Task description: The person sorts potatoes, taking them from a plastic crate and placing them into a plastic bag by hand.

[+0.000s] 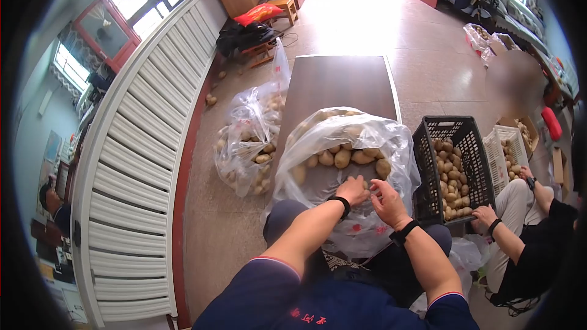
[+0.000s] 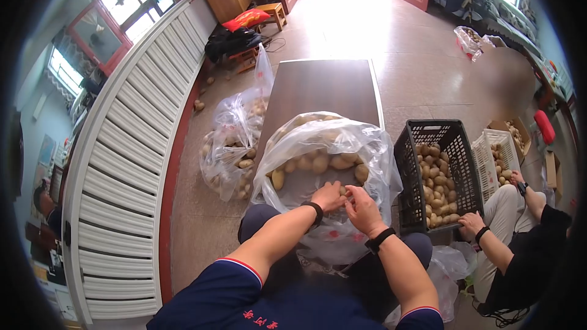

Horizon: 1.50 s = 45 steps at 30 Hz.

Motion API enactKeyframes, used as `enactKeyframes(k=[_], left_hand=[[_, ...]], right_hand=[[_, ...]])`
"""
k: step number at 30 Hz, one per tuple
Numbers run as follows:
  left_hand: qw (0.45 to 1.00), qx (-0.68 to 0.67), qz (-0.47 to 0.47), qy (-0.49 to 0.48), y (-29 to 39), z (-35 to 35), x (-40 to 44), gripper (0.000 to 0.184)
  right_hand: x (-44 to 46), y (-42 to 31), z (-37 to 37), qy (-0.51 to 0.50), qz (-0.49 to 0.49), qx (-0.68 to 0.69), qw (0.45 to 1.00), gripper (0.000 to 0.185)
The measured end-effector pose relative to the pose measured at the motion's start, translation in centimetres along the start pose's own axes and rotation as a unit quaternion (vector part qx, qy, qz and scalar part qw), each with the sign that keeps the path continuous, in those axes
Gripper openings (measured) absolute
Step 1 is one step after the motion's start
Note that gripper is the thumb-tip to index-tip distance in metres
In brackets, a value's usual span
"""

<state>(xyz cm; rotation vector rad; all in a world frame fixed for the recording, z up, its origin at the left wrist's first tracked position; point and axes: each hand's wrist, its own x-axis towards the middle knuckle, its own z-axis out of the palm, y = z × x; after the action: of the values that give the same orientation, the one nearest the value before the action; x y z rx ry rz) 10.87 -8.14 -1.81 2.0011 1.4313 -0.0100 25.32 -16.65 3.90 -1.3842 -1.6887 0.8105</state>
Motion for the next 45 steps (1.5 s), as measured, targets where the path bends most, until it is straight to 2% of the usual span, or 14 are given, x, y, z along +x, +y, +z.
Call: enactKeyframes(k=[3,7,10,12,20,25,28,29,32,34,36,38,40,45], left_hand=[[0.991,-0.111,-0.016,-0.075,-0.9,-0.5,1.7,0.054],[0.982,-0.159,0.096,-0.042,1.6,-3.2,-0.4,0.05],[0.91,-0.38,0.03,-0.163,0.3,-2.0,0.9,0.046],[0.873,-0.458,0.007,-0.166,0.5,-2.0,0.6,0.042],[0.833,-0.506,-0.006,-0.222,2.7,-3.2,-1.2,0.039],[0.833,-0.52,0.019,-0.186,2.5,-2.8,-1.0,0.051],[0.84,-0.517,0.009,-0.163,2.2,-2.6,-0.7,0.054],[0.84,-0.517,0.009,-0.162,1.9,-2.5,-0.6,0.054],[0.868,-0.479,0.011,-0.134,0.8,-1.8,0.1,0.051],[0.887,-0.449,0.015,-0.108,0.4,-1.4,0.3,0.046],[0.897,-0.429,0.022,-0.104,0.1,-1.2,0.4,0.042],[0.906,-0.41,0.028,-0.101,0.2,-1.1,0.6,0.038],[0.911,-0.399,0.025,-0.103,0.2,-0.9,0.4,0.034],[0.925,-0.365,0.028,-0.098,0.3,-1.1,0.3,0.032]], right_hand=[[0.0,1.7,0.0,0.014,-0.003,-0.098,0.995,0.044],[-0.4,1.4,-0.4,-0.005,0.012,-0.161,0.987,0.054],[-0.3,2.2,0.2,0.01,0.021,-0.132,0.991,0.06],[-0.1,2.3,0.3,0.038,0.004,-0.129,0.991,0.063],[-0.4,1.9,-0.2,0.062,0.04,-0.091,0.993,0.063],[0.0,1.7,-1.2,0.085,0.036,-0.069,0.993,0.059],[0.7,1.2,-2.8,0.154,-0.004,-0.048,0.987,0.056],[0.9,1.0,-3.6,0.182,0.055,0.03,0.981,0.054],[1.8,1.7,-5.7,0.251,0.106,0.103,0.957,0.044],[2.3,1.5,-8.0,0.296,0.163,0.338,0.878,0.032],[3.0,2.3,-10.0,0.337,0.192,0.393,0.834,0.022],[2.9,2.6,-12.2,0.346,0.206,0.413,0.817,0.022],[2.7,4.5,-13.6,0.384,0.28,0.488,0.732,0.024],[0.4,10.4,-15.4,0.433,0.388,0.491,0.649,0.034]])
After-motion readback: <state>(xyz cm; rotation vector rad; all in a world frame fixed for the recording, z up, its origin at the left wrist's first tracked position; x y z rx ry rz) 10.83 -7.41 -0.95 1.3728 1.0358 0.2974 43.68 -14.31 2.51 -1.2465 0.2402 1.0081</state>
